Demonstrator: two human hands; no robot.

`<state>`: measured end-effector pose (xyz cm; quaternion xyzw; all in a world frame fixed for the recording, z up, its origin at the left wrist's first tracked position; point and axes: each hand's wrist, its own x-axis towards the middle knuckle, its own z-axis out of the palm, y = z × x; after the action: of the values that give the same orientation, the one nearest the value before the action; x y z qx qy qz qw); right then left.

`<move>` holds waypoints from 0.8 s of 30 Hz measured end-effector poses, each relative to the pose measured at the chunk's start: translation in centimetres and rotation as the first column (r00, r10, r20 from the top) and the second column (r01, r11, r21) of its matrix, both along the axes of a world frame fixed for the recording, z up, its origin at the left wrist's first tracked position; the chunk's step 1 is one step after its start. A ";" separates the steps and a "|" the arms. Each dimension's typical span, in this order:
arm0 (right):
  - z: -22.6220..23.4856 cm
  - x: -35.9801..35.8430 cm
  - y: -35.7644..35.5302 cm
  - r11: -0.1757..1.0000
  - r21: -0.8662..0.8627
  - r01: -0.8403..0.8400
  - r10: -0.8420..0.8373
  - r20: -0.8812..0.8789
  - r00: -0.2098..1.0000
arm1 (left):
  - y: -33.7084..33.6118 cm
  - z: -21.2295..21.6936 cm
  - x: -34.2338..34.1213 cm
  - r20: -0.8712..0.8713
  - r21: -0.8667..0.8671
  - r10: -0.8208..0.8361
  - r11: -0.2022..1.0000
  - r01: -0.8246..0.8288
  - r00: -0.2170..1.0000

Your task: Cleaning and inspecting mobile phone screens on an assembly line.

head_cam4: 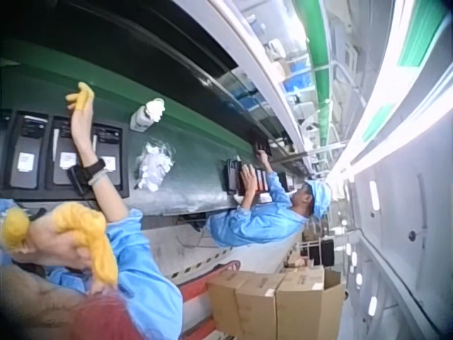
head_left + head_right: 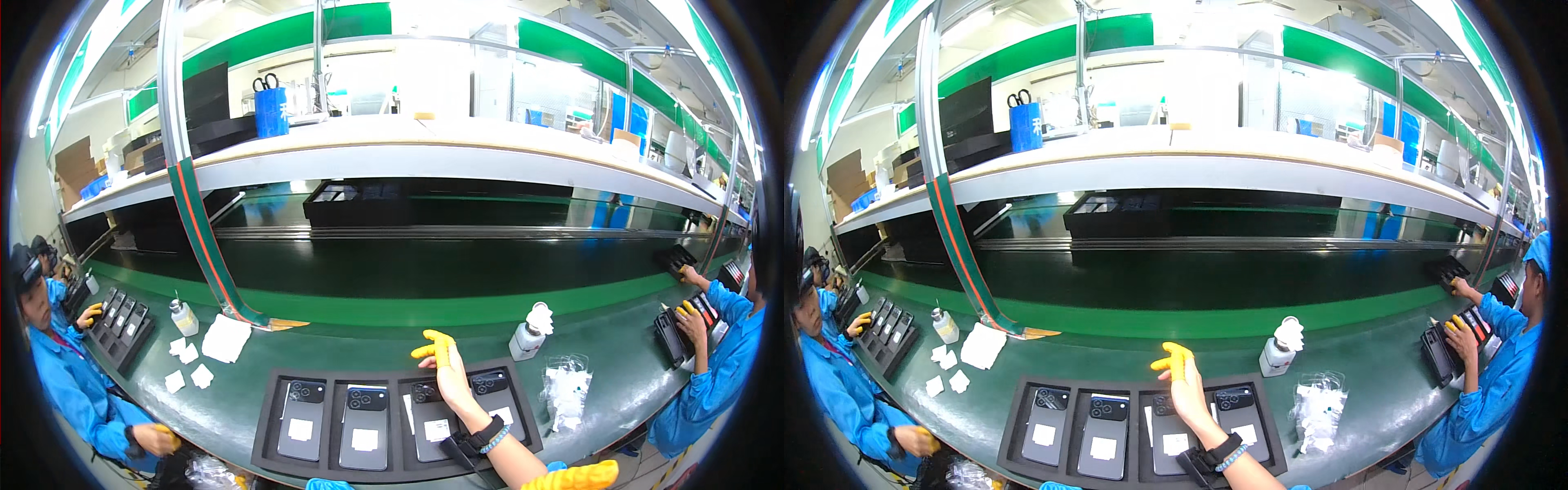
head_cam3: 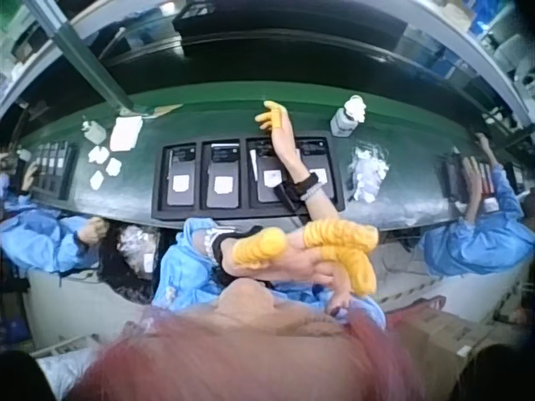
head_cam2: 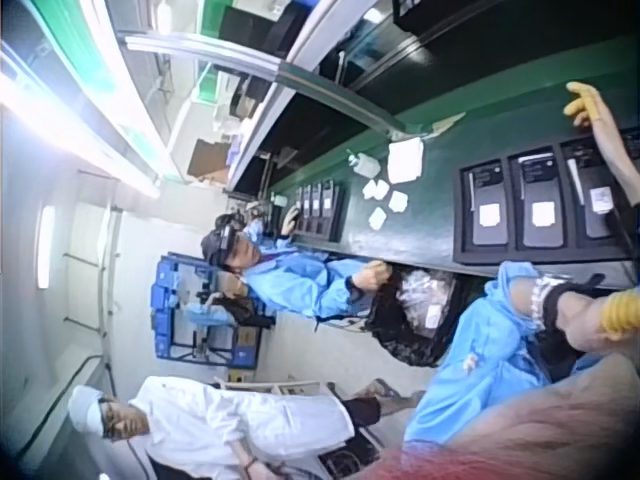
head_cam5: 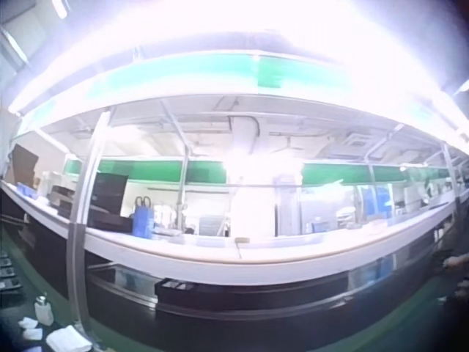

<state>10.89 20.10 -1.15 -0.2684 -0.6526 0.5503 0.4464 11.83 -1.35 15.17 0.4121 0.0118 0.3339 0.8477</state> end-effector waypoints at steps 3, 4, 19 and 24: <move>0.4 -0.1 -0.7 0.999 0.041 -0.019 0.019 -0.001 1.000 | -1.7 0.1 2.8 0.437 -0.108 -0.012 0.992 0.065 0.899; 0.7 -0.1 -1.1 0.998 0.062 -0.027 0.027 -0.001 1.000 | -1.8 0.0 3.2 0.468 -0.178 -0.064 0.970 0.164 0.881; 0.1 -0.1 -0.5 0.998 0.034 -0.049 0.046 0.085 0.995 | 1.0 -1.6 -0.8 0.106 -0.025 -0.046 0.999 0.049 0.993; 0.2 -0.2 -0.7 0.998 0.038 -0.057 0.052 0.130 0.990 | 1.4 -1.8 -1.5 -0.031 0.035 -0.054 0.998 0.055 0.998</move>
<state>10.68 19.36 -0.91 -0.2761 -0.6986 0.5299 0.3936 10.35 0.03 13.41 0.4323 0.0073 0.3045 0.8487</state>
